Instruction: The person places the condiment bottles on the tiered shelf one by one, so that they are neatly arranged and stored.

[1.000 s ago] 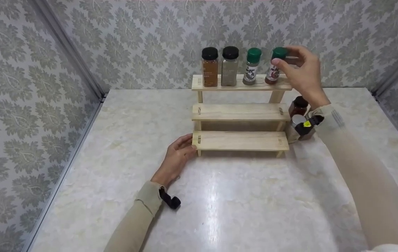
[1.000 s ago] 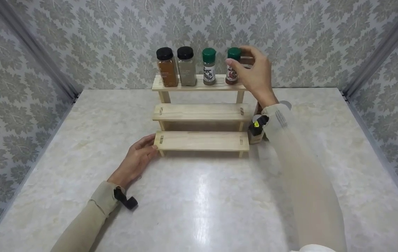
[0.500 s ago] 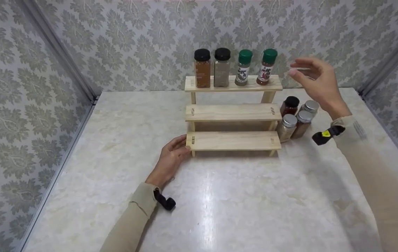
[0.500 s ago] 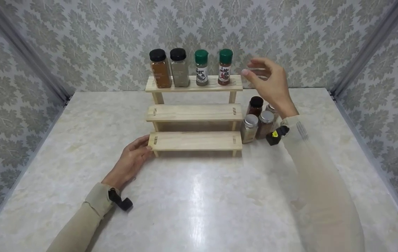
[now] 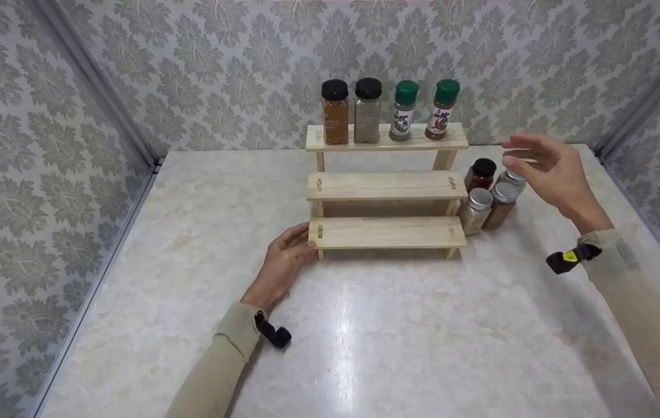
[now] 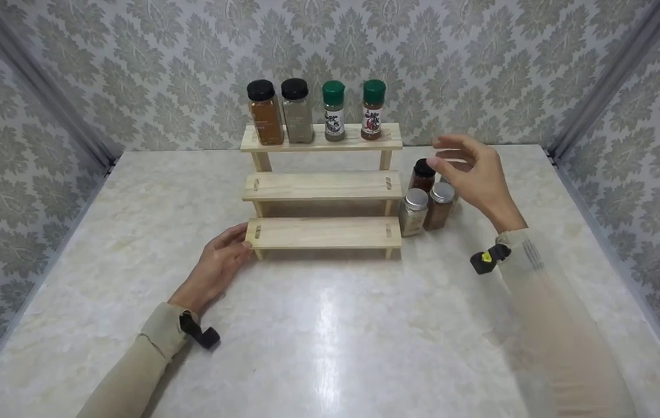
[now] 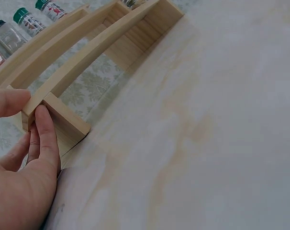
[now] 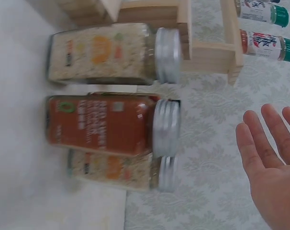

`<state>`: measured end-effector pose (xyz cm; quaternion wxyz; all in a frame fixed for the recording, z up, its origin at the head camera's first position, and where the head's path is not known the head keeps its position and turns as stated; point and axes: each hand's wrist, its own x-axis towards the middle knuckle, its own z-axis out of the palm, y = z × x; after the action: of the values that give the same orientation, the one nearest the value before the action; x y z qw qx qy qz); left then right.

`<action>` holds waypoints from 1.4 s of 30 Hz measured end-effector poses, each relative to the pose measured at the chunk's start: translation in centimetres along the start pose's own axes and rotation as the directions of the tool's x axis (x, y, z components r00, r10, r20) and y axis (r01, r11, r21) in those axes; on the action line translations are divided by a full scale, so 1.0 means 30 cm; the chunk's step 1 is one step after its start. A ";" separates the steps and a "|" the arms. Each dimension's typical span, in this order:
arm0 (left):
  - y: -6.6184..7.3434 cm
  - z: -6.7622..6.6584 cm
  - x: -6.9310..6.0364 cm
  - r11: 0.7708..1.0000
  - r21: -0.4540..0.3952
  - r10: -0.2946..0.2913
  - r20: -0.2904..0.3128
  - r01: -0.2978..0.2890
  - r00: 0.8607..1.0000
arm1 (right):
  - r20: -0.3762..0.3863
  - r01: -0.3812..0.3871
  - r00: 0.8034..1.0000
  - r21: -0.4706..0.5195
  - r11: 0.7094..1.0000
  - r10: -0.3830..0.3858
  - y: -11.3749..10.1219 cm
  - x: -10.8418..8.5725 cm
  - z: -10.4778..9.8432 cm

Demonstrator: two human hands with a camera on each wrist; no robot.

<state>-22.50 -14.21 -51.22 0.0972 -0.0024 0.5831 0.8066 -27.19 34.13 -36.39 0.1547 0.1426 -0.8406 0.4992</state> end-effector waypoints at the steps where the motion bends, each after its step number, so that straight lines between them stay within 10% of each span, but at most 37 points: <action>1: 0.000 0.000 0.000 1.000 0.006 -0.001 0.002 0.001 1.000 | 0.000 0.000 1.000 -0.001 1.000 0.000 0.011 -0.011 -0.002; 42: -0.003 -0.009 -0.002 1.000 -0.012 0.013 0.017 -0.012 1.000 | -0.017 -0.075 0.997 -0.108 0.991 0.074 0.215 -0.122 0.033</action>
<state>-22.46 -14.45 -51.40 0.0970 0.0074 0.5775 0.8106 -26.51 36.54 -43.44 0.1491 0.0990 -0.8702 0.4589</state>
